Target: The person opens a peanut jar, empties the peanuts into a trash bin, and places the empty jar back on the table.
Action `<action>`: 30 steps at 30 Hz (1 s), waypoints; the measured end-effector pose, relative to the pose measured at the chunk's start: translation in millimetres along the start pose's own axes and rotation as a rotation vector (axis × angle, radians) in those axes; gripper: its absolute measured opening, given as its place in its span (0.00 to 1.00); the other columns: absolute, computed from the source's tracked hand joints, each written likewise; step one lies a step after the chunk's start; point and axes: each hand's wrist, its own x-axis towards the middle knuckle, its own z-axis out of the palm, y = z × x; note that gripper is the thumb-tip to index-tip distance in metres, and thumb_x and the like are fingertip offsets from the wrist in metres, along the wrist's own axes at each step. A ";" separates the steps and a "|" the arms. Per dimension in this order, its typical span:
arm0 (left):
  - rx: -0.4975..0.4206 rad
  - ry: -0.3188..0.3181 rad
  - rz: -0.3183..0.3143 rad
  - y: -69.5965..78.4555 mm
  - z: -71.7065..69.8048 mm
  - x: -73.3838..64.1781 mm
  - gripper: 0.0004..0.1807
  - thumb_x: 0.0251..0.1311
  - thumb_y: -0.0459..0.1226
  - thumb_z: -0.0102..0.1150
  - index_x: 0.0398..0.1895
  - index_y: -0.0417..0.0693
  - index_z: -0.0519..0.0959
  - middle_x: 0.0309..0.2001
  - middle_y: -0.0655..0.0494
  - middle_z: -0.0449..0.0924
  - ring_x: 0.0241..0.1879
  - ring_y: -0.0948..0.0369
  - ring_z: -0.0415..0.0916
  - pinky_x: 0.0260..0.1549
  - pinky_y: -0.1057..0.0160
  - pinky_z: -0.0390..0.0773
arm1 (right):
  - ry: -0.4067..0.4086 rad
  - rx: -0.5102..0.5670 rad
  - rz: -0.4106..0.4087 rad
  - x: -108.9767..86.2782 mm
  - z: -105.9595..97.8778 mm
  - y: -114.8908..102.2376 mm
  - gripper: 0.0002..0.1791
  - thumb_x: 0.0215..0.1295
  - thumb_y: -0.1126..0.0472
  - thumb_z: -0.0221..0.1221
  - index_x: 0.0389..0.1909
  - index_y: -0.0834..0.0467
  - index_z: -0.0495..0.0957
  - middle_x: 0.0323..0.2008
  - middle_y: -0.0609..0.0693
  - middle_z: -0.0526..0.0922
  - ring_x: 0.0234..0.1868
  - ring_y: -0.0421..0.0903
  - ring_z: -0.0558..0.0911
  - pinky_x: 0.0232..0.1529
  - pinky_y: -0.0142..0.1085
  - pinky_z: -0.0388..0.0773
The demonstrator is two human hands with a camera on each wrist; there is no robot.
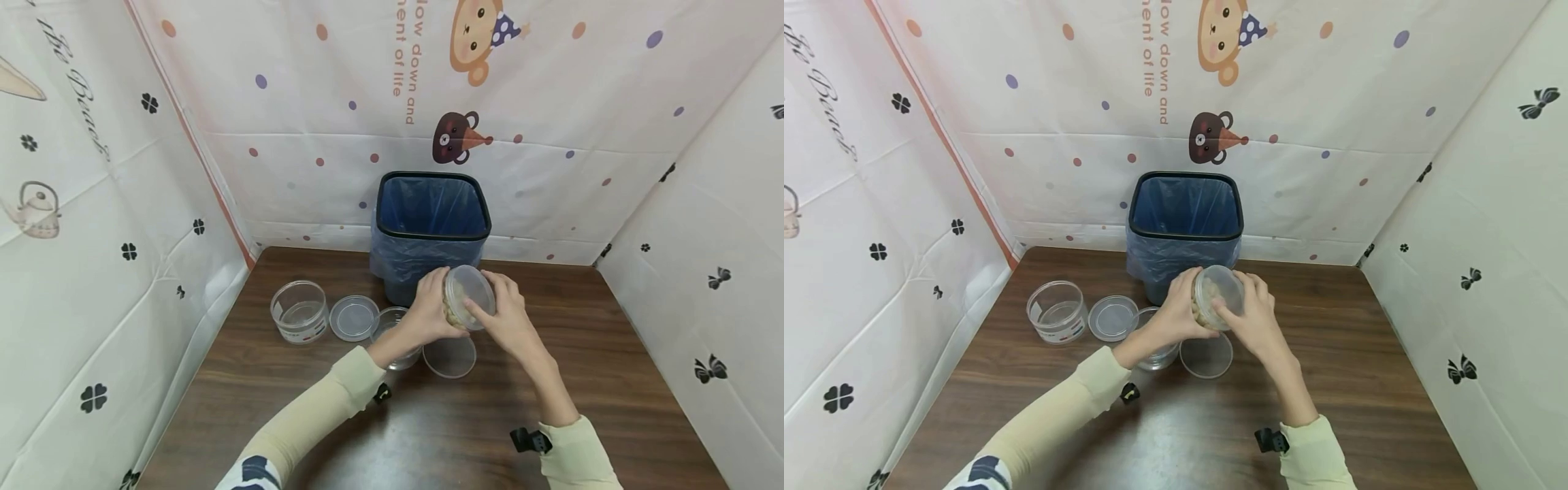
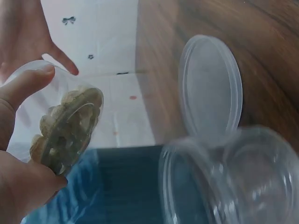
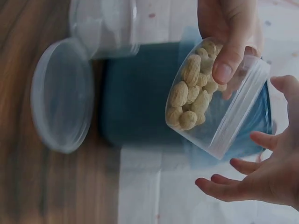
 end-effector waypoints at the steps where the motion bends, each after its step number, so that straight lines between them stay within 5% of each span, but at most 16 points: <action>1: 0.011 0.015 0.015 -0.1 -4.6 -2.5 0.70 0.30 0.46 0.89 0.75 0.32 0.52 0.72 0.37 0.60 0.73 0.45 0.56 0.73 0.46 0.57 | -0.010 0.010 -0.005 0.8 1.4 -4.5 0.44 0.71 0.41 0.60 0.78 0.58 0.55 0.76 0.65 0.53 0.72 0.70 0.56 0.64 0.69 0.61; 15: 0.261 0.197 0.134 -7.3 -60.6 -37.5 0.70 0.25 0.41 0.91 0.73 0.31 0.55 0.71 0.34 0.60 0.72 0.39 0.55 0.72 0.43 0.57 | -0.153 0.153 -0.061 17.7 24.6 -58.0 0.55 0.65 0.37 0.64 0.83 0.47 0.41 0.80 0.59 0.44 0.76 0.64 0.57 0.67 0.64 0.64; 20: 0.339 0.237 0.171 -10.2 -68.7 -48.4 0.68 0.28 0.40 0.90 0.73 0.29 0.55 0.71 0.34 0.59 0.72 0.37 0.55 0.73 0.44 0.57 | -0.184 0.204 -0.074 22.8 36.1 -67.8 0.56 0.64 0.41 0.66 0.83 0.47 0.41 0.80 0.59 0.44 0.73 0.64 0.62 0.65 0.60 0.70; 30: 0.483 0.251 0.257 -11.4 -80.3 -59.4 0.69 0.23 0.47 0.91 0.70 0.35 0.58 0.71 0.36 0.60 0.71 0.38 0.57 0.69 0.49 0.67 | -0.214 0.220 -0.132 26.0 45.5 -76.5 0.58 0.58 0.47 0.73 0.81 0.49 0.46 0.77 0.63 0.49 0.75 0.61 0.58 0.71 0.59 0.63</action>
